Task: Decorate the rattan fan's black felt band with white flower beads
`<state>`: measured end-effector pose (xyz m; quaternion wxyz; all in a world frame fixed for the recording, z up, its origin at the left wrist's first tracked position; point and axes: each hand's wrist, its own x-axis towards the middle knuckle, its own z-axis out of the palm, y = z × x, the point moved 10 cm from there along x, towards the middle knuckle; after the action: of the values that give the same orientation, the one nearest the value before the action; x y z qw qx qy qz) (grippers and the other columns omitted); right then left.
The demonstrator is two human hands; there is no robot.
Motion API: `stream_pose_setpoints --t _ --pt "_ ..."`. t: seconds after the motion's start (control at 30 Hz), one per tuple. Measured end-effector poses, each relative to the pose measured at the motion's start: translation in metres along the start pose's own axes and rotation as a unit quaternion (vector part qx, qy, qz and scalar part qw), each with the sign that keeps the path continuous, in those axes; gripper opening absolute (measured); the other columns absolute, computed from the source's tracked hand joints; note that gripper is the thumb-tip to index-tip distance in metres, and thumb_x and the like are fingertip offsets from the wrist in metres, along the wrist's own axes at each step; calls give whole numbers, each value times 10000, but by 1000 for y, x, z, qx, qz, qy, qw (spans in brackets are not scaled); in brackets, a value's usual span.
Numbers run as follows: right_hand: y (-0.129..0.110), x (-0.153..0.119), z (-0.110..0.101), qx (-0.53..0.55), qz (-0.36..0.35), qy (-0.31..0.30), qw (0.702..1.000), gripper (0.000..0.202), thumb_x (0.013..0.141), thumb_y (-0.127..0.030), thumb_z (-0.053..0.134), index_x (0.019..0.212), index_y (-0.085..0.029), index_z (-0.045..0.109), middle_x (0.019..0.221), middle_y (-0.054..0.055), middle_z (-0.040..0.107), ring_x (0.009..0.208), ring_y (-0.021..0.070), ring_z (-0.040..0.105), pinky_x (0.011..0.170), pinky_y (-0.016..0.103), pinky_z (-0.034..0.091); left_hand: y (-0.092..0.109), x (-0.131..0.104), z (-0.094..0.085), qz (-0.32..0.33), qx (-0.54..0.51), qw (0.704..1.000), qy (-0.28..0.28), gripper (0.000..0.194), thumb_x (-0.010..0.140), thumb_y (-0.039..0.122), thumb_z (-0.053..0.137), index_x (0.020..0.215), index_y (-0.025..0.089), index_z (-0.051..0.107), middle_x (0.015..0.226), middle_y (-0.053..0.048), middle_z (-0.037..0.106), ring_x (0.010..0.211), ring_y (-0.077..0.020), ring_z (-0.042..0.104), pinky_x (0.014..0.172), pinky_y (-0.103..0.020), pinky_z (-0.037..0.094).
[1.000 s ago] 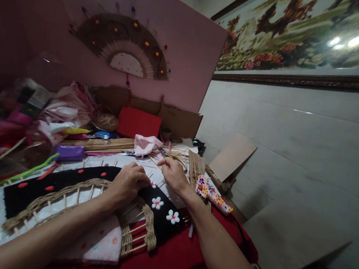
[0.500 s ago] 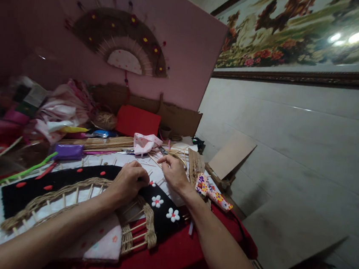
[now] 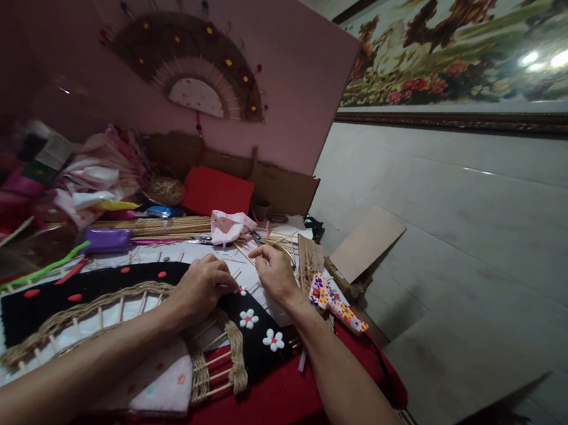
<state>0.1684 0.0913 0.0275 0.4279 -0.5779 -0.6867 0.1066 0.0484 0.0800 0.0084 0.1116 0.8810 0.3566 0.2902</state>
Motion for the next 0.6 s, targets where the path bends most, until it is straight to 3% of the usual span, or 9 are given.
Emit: stream_pose_setpoints --t 0.2,0.6 --pt "0 -1 1 3 5 -4 1000 248 738 -105 432 808 -199 651 798 8 675 765 146 593 721 241 430 -2 -4 -8 -16 -28 999 15 153 743 129 593 777 224 707 751 -19 666 803 -189 487 723 -323 380" --pt "2 -1 1 -1 4 -1 1000 250 740 -110 429 812 -192 654 789 12 675 756 150 596 711 243 430 23 -10 -5 49 107 993 -9 248 789 134 534 761 294 722 756 -22 656 808 -205 475 703 -359 310"
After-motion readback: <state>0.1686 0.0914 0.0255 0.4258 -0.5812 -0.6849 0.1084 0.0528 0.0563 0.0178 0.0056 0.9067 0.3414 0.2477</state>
